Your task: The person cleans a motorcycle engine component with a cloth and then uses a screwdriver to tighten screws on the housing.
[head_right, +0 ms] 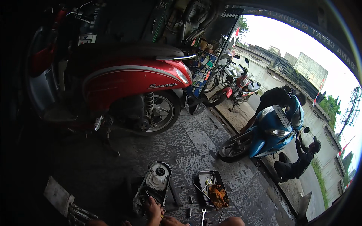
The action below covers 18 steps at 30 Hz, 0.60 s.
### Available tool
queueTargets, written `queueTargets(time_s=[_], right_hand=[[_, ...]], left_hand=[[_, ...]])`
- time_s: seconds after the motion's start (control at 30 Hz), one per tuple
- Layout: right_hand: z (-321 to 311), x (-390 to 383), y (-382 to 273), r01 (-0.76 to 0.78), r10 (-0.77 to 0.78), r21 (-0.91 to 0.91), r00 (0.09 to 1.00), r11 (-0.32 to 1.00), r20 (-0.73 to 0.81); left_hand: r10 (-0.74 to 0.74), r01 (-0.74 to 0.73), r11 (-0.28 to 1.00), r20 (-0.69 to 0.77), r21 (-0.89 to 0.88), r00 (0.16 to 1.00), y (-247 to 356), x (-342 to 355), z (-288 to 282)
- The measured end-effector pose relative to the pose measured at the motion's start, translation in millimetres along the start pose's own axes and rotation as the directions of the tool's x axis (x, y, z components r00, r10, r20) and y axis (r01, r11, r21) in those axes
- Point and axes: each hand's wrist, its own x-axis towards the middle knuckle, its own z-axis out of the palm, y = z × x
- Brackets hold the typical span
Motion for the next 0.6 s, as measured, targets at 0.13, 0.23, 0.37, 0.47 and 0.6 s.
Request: queueTargets(time_s=[0.13, 0.23, 0.37, 0.47, 0.6], right_hand=[[-47.5, 28.1, -10.3, 0.093, -0.063, -0.355, 0.994, 0.930, 0.094], [-76.3, 56.9, -53.8, 0.010, 0.114, -0.715, 0.986, 0.699, 0.125], [-95.7, 103.9, -99.9, 0.428, -0.085, -0.851, 0.902, 0.304, 0.423], [-107.4, 138.9, -95.6, 0.473, -0.109, -0.826, 0.880, 0.308, 0.463], [-103.6, 115.3, -115.8, 0.363, -0.157, -0.895, 0.930, 0.258, 0.332]], left_hand=[[-0.007, 0.007, 0.998, 0.002, 0.066, 1.000, 1.1, 0.6, 7.9], [-0.084, 0.085, 0.996, -0.042, 0.027, 0.996, 0.1, 5.0, 9.2], [-0.139, 0.157, 0.979, -0.141, 0.126, 0.980, -5.0, 14.7, -10.9], [-0.150, 0.158, 0.980, -0.074, 0.120, 0.986, 1.8, 7.7, -9.7], [-0.187, 0.196, 0.966, -0.066, 0.170, 0.980, 14.4, -6.1, 10.3]])
